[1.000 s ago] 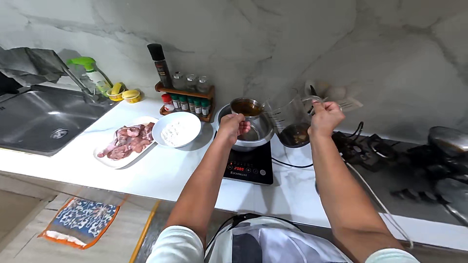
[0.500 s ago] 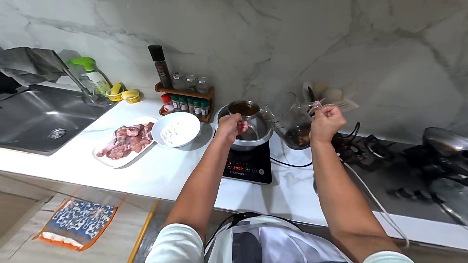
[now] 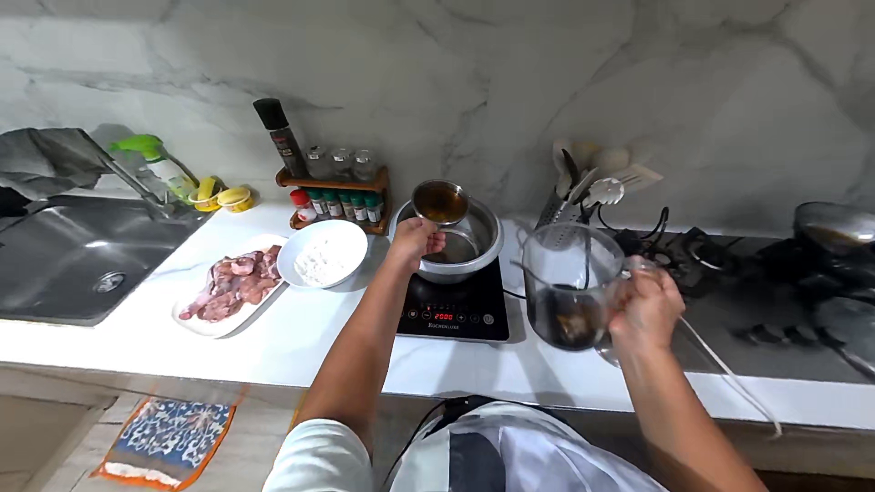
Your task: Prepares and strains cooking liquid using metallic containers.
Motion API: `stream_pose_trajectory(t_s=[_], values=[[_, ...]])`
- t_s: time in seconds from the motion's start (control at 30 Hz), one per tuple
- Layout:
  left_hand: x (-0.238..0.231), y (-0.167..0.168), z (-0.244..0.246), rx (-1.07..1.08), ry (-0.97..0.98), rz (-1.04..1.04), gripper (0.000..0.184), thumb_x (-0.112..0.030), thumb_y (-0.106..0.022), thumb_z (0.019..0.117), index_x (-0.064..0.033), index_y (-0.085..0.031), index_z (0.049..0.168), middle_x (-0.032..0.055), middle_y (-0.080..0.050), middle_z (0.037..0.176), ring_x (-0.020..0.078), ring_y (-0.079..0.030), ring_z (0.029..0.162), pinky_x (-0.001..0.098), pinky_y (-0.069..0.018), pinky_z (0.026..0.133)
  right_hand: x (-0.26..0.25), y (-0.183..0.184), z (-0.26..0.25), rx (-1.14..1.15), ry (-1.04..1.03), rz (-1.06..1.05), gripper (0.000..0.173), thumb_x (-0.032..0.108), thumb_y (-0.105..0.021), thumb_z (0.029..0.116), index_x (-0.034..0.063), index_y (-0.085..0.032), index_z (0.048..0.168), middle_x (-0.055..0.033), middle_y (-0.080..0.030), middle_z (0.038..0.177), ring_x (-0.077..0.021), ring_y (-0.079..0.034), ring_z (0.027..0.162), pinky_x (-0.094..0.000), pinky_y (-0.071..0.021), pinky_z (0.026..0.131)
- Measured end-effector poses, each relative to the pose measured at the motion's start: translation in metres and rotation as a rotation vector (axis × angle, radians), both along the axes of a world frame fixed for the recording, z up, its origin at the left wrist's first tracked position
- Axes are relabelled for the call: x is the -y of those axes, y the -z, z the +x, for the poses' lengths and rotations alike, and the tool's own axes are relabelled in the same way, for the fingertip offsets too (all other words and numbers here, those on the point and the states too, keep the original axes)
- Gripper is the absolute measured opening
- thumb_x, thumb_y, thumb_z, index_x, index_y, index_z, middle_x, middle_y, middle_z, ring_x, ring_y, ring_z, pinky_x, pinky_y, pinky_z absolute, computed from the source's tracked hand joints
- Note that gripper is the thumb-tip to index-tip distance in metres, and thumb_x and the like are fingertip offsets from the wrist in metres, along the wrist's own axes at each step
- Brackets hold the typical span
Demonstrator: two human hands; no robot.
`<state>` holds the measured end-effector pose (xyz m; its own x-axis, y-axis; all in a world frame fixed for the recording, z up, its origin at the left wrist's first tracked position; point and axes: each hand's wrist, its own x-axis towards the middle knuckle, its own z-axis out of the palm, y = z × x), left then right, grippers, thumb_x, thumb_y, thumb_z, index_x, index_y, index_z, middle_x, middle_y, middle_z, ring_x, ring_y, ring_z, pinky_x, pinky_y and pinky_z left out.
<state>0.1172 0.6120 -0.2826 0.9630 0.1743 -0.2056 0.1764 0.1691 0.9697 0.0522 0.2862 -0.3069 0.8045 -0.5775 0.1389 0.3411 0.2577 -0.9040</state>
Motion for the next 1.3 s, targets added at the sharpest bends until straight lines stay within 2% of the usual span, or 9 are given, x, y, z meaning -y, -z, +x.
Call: stream_pose_trajectory(t_s=[0.13,0.27,0.4,0.6,0.73,0.87,1.03,1.17,1.3], values=[[-0.005,-0.002,0.003,0.020,0.031,0.050,0.008,-0.005,-0.050,0.1058,0.0002,-0.055,0.103,0.0062,-0.067,0.075,0.0113,-0.068,0.061,0.0250,-0.0592,0.060,0.019,0.043,-0.033,-0.116,0.060,-0.024,0.025,0.006,-0.056,0.1006,0.0161,-0.049,0.079,0.0119,-0.041,0.051,0.0005,-0.037,0.039,-0.0162,-0.0374,0.040],[-0.005,-0.008,0.005,0.001,0.043,0.075,0.008,-0.006,-0.050,0.1063,-0.0009,-0.055,0.105,0.0055,-0.067,0.075,0.0107,-0.067,0.062,0.0240,-0.0585,0.060,0.031,0.099,-0.043,-0.186,0.100,0.021,0.021,0.003,-0.056,0.0982,0.0136,-0.051,0.082,0.0105,-0.045,0.056,-0.0009,-0.040,0.043,-0.0179,-0.0404,0.044],[-0.005,-0.009,0.009,0.006,0.035,0.062,0.008,-0.005,-0.049,0.1059,-0.0009,-0.056,0.103,0.0058,-0.067,0.075,0.0110,-0.068,0.061,0.0245,-0.0590,0.060,0.030,0.128,-0.039,-0.171,0.125,0.085,0.022,-0.001,-0.055,0.0970,0.0139,-0.050,0.081,0.0109,-0.046,0.057,-0.0010,-0.041,0.043,-0.0176,-0.0423,0.045],[0.000,-0.008,0.014,-0.003,-0.006,0.013,0.007,-0.005,-0.050,0.1050,-0.0021,-0.056,0.101,0.0059,-0.067,0.075,0.0119,-0.068,0.063,0.0255,-0.0598,0.061,0.031,0.144,-0.029,-0.148,0.109,0.145,0.023,0.001,-0.051,0.0986,0.0143,-0.050,0.081,0.0105,-0.045,0.052,-0.0002,-0.041,0.040,-0.0168,-0.0404,0.042],[-0.001,-0.008,0.017,0.031,-0.001,0.016,0.008,-0.004,-0.049,0.1053,-0.0024,-0.055,0.101,0.0054,-0.067,0.076,0.0117,-0.068,0.063,0.0249,-0.0595,0.062,0.037,0.153,-0.025,-0.132,0.086,0.125,0.021,-0.001,-0.047,0.0932,0.0151,-0.053,0.082,0.0119,-0.046,0.052,-0.0003,-0.042,0.040,-0.0181,-0.0418,0.041],[-0.004,-0.007,0.021,0.055,-0.009,0.029,0.008,-0.004,-0.048,0.1053,-0.0026,-0.055,0.102,0.0050,-0.068,0.076,0.0116,-0.068,0.063,0.0259,-0.0597,0.063,0.043,0.159,-0.025,-0.156,0.064,0.108,0.017,0.007,-0.047,0.1003,0.0153,-0.054,0.088,0.0125,-0.047,0.056,0.0004,-0.044,0.043,-0.0179,-0.0443,0.044],[-0.004,-0.007,0.024,0.051,-0.022,0.016,0.009,-0.003,-0.048,0.1053,-0.0029,-0.055,0.100,0.0045,-0.068,0.075,0.0110,-0.068,0.062,0.0251,-0.0596,0.061,0.048,0.166,-0.026,-0.187,0.060,0.179,0.011,0.009,-0.046,0.1037,0.0134,-0.055,0.099,0.0095,-0.057,0.067,-0.0016,-0.057,0.054,-0.0208,-0.0533,0.053],[-0.006,-0.005,0.026,0.057,-0.020,0.008,0.010,-0.003,-0.048,0.1054,-0.0026,-0.055,0.099,0.0048,-0.067,0.074,0.0115,-0.068,0.062,0.0254,-0.0596,0.061,0.056,0.171,-0.031,-0.164,-0.010,0.050,0.014,0.009,-0.045,0.1041,0.0126,-0.057,0.097,0.0104,-0.060,0.065,-0.0016,-0.058,0.053,-0.0201,-0.0547,0.054],[-0.008,-0.008,0.027,0.073,-0.005,0.031,0.013,-0.001,-0.046,0.1049,-0.0030,-0.055,0.096,0.0046,-0.068,0.073,0.0107,-0.068,0.061,0.0247,-0.0591,0.060,0.075,0.175,-0.038,-0.171,-0.113,-0.200,0.014,0.004,-0.046,0.1020,0.0085,-0.059,0.098,0.0085,-0.069,0.072,-0.0036,-0.069,0.065,-0.0225,-0.0613,0.069]])
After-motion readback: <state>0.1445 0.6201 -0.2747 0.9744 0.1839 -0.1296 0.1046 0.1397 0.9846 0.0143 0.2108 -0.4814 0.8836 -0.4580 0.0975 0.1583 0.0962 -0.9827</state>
